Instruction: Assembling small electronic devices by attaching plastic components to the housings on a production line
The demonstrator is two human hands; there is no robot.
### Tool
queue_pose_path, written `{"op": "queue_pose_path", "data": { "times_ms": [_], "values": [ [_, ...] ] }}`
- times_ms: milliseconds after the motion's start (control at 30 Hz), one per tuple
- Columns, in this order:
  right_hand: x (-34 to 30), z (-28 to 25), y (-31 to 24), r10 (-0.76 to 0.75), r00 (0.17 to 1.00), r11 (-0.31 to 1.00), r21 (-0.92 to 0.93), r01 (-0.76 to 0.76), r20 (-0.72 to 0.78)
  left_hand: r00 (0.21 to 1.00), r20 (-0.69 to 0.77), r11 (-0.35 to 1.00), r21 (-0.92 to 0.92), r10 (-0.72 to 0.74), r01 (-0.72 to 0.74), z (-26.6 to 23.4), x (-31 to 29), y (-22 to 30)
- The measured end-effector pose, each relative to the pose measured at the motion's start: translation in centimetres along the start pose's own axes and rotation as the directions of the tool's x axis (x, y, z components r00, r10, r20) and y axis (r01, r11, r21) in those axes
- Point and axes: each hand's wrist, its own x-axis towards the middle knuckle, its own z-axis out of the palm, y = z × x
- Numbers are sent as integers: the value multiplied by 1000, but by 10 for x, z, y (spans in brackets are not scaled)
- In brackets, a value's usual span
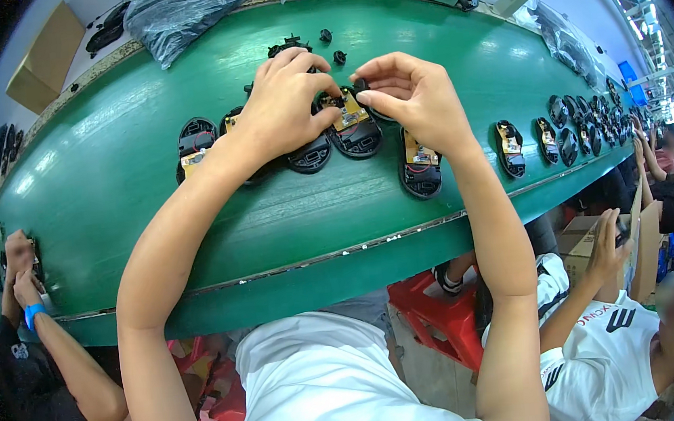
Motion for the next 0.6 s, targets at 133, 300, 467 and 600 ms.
{"op": "queue_pose_path", "data": {
  "times_ms": [133,300,467,600],
  "values": [
    [3,1,5,-36,999,986,-161,40,30,1000,8,999,-21,-29,29,3,5,4],
    [10,8,-1,-245,964,853,-451,264,100,993,-71,994,52,-91,94,8,8,7],
    [8,9,2,-205,973,855,-466,230,104,992,-83,995,-18,-95,94,12,6,9],
    [13,2,7,-210,967,859,-445,253,145,992,-113,997,-65,-55,48,14,5,4]
  ]
}}
